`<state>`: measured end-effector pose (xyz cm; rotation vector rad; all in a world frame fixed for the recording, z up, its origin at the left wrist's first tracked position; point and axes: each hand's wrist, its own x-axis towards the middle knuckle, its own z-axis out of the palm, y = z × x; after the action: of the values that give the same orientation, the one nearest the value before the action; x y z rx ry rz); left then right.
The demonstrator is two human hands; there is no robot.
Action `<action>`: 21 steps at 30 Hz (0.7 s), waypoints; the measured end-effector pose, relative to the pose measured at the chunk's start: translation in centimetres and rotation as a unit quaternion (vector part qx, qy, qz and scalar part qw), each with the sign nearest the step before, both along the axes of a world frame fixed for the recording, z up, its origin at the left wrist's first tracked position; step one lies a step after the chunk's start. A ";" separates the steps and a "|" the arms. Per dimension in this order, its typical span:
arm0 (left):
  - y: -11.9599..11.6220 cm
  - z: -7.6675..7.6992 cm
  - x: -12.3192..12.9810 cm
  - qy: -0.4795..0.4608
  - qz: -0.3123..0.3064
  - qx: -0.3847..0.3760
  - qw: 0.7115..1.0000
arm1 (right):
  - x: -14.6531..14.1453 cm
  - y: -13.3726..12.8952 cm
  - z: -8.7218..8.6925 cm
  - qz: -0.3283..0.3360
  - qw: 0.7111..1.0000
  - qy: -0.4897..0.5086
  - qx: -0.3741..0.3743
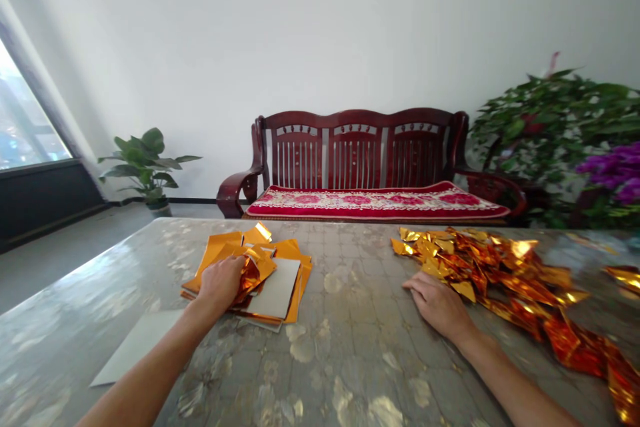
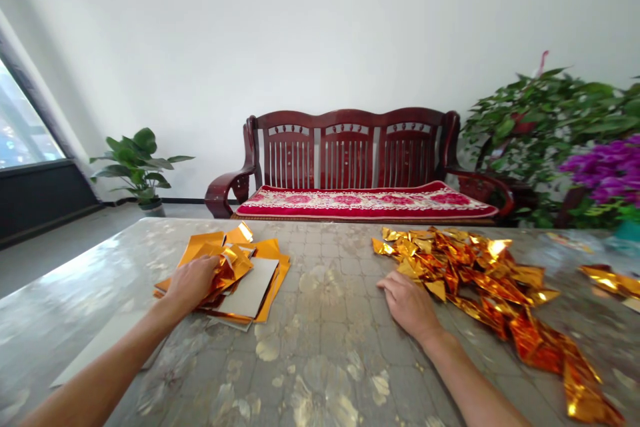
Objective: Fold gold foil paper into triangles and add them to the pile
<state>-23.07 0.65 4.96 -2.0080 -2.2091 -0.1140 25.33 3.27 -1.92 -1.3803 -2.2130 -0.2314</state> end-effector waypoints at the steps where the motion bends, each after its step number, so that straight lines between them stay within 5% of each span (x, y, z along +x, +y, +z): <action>1: -0.3 0.1 0.6 0.005 -0.015 0.015 1.000 | 0.0 0.0 -0.1 -0.001 1.000 -0.004 0.002; 5: -1.2 -0.1 5.0 -0.012 -0.204 0.082 0.976 | -0.2 0.0 -0.3 -0.018 0.999 -0.028 0.003; 10: -1.3 -1.8 12.0 -0.061 -0.446 0.111 0.886 | -1.2 -0.3 0.2 -0.011 0.999 -0.046 -0.016; 16: 0.6 -4.2 17.3 -0.114 -0.548 0.106 0.822 | -4.7 -2.3 1.6 0.131 0.984 0.056 -0.104; 21: 1.5 -5.2 18.5 -0.153 -0.546 0.048 0.822 | -5.9 -2.7 1.3 0.194 0.977 0.031 -0.081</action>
<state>-4.61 2.10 -0.19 -3.0396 -0.8072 -0.6820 19.44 0.55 -0.62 -0.9866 -2.4340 0.1330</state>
